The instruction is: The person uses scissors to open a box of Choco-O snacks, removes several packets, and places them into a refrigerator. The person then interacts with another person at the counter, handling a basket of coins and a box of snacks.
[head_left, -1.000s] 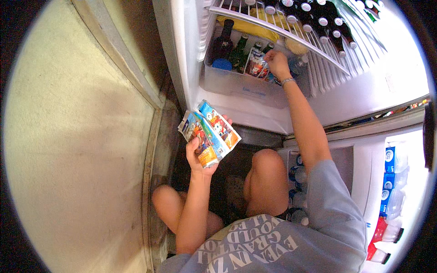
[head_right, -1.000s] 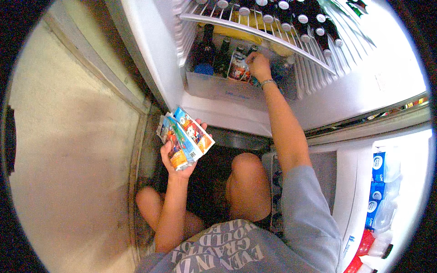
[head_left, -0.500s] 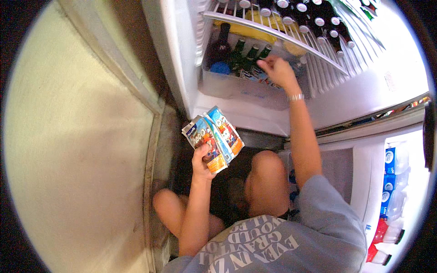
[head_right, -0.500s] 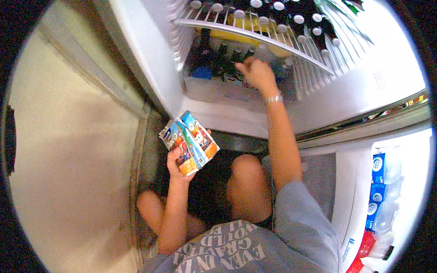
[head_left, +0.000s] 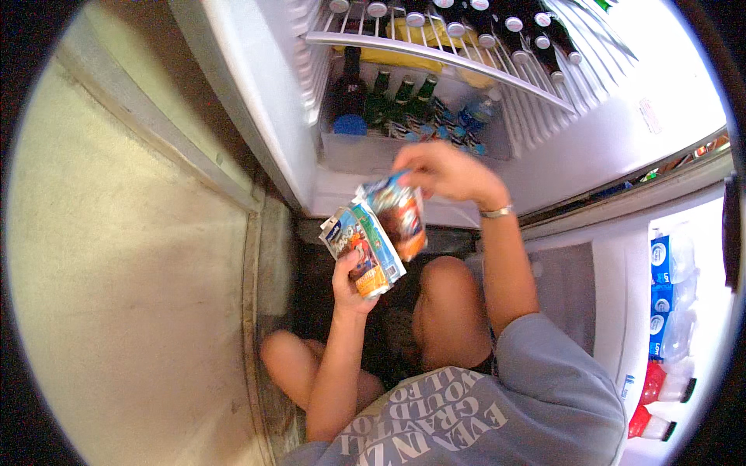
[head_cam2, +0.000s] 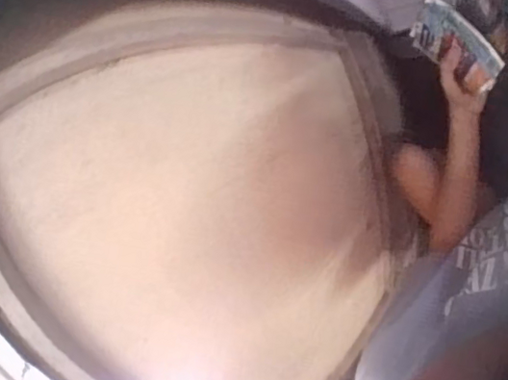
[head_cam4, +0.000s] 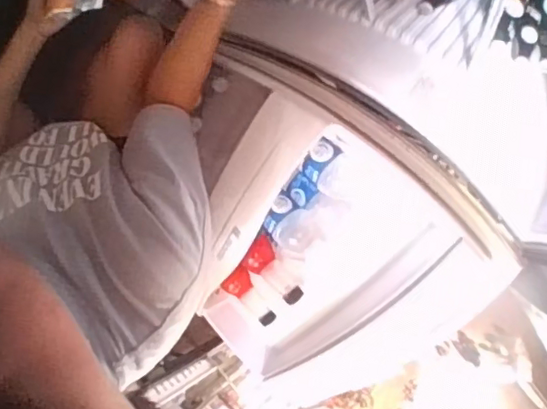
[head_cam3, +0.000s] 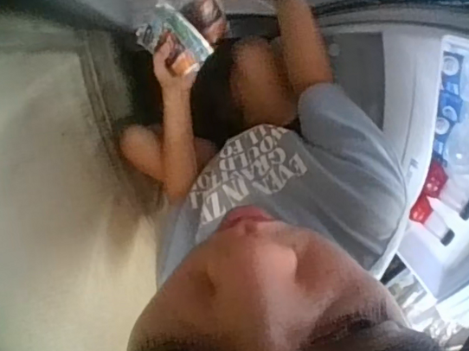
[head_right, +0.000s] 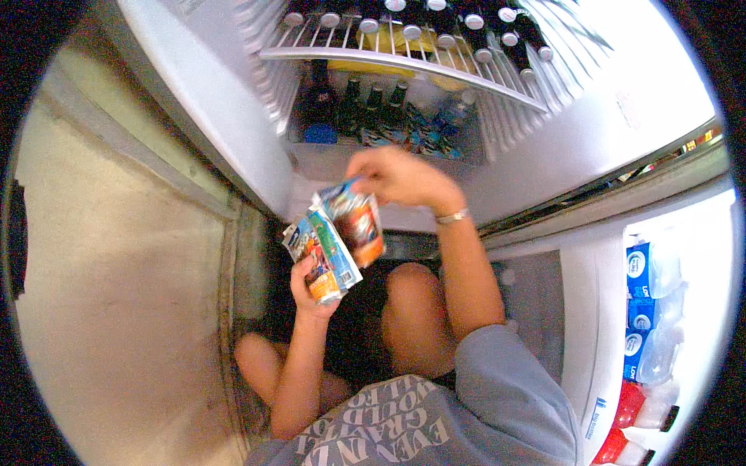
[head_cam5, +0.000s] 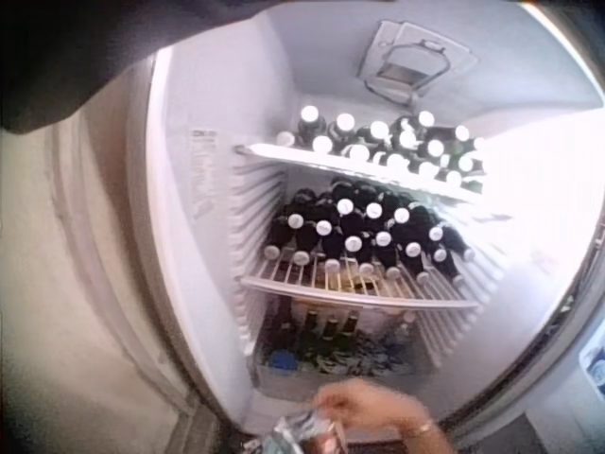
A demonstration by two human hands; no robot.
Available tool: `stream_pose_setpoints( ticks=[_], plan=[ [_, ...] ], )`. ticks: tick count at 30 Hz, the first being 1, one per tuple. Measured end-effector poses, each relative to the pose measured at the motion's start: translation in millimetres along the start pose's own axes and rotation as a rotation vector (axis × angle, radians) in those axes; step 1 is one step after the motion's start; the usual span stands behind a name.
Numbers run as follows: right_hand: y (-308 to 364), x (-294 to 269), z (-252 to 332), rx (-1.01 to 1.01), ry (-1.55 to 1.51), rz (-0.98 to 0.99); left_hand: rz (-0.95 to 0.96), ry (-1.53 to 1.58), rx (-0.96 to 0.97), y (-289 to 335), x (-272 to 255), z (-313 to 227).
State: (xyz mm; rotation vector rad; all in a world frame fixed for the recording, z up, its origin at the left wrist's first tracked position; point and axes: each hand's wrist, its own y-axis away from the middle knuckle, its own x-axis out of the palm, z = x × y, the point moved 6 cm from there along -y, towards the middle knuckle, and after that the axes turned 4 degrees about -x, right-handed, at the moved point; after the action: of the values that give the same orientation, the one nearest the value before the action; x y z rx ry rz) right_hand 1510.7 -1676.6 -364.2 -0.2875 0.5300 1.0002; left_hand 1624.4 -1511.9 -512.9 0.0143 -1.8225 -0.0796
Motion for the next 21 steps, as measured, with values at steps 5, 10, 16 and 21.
stream_pose_setpoints(
  ticks=[5, 10, 16, 21],
  plan=[
    [56.4, -95.5, -45.0, 0.074, 0.077, -0.870, -0.031, 0.073, 0.005, -9.1, -2.1, 5.4],
    [50.0, -136.9, -125.1, 0.173, 0.560, -1.132, -0.221, -0.022, 0.138, -9.3, -32.3, -1.2],
    [13.3, -132.3, -199.0, 0.389, 0.696, -0.729, -0.282, -0.144, 0.132, -9.0, -36.4, 2.5],
    [13.2, -126.4, -202.2, 0.536, 0.713, -0.663, -0.363, -0.387, 0.176, -5.6, -28.3, -8.9]
  ],
)
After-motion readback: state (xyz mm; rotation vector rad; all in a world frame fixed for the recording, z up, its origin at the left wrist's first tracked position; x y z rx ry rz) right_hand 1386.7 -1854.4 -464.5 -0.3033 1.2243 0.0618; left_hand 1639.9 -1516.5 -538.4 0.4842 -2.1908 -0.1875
